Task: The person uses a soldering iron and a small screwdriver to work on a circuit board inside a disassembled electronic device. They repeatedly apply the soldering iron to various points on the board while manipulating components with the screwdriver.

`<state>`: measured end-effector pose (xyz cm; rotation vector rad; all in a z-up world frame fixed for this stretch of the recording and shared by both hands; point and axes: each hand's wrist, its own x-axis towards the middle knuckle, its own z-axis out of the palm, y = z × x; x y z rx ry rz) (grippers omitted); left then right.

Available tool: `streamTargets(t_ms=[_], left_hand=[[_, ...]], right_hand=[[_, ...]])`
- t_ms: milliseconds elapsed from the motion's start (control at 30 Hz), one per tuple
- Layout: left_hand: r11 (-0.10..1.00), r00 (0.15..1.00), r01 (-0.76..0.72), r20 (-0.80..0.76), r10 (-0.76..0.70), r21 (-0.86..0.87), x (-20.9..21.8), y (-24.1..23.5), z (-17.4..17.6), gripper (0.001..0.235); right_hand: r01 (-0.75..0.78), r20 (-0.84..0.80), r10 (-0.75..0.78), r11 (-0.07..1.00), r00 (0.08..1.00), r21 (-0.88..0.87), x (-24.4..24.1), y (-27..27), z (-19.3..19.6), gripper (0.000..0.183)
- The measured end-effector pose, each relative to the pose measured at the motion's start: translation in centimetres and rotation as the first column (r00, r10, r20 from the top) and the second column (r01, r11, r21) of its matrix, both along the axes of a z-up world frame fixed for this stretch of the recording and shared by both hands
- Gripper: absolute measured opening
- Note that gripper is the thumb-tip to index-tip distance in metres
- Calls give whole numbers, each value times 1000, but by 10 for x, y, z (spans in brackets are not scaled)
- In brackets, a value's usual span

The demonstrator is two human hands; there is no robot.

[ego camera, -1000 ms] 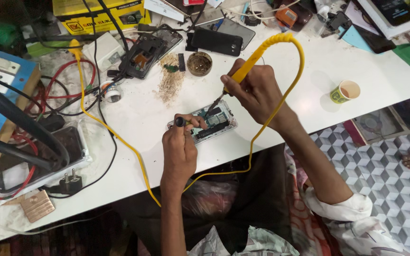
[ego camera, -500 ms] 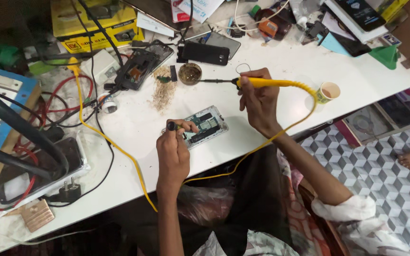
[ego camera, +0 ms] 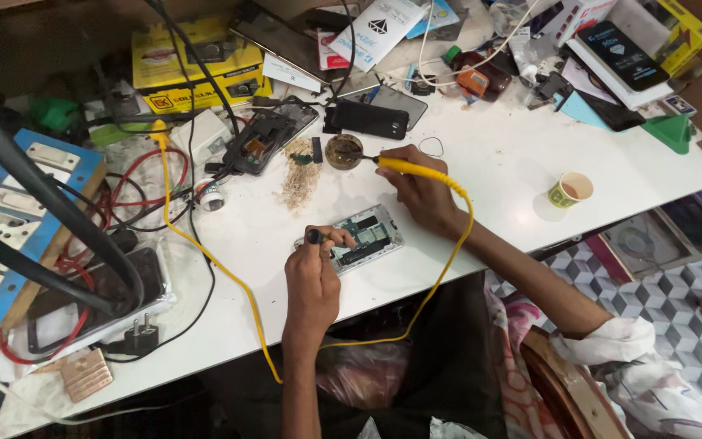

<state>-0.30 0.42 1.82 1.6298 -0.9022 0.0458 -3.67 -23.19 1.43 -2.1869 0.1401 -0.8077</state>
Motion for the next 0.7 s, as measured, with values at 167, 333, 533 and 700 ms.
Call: streamTargets(t_ms=[167, 333, 533, 700], left_hand=[[1000, 1000, -1, -22, 1, -15, 1, 0, -2, 17], [1000, 1000, 0, 26, 1, -24, -1, 1, -2, 18], [1000, 989, -5, -148, 4, -9, 0, -3, 1, 19], [997, 994, 16, -111, -25, -73, -4, 12, 9, 21]], right_hand=[[40, 80, -30, 991, 996, -125, -4, 3, 6, 20], [-32, 77, 28, 998, 997, 52, -4, -1, 1, 22], [-64, 332, -149, 833, 931, 550, -14, -7, -13, 21], [-28, 327, -199, 816, 924, 578, -37, -3, -32, 22]])
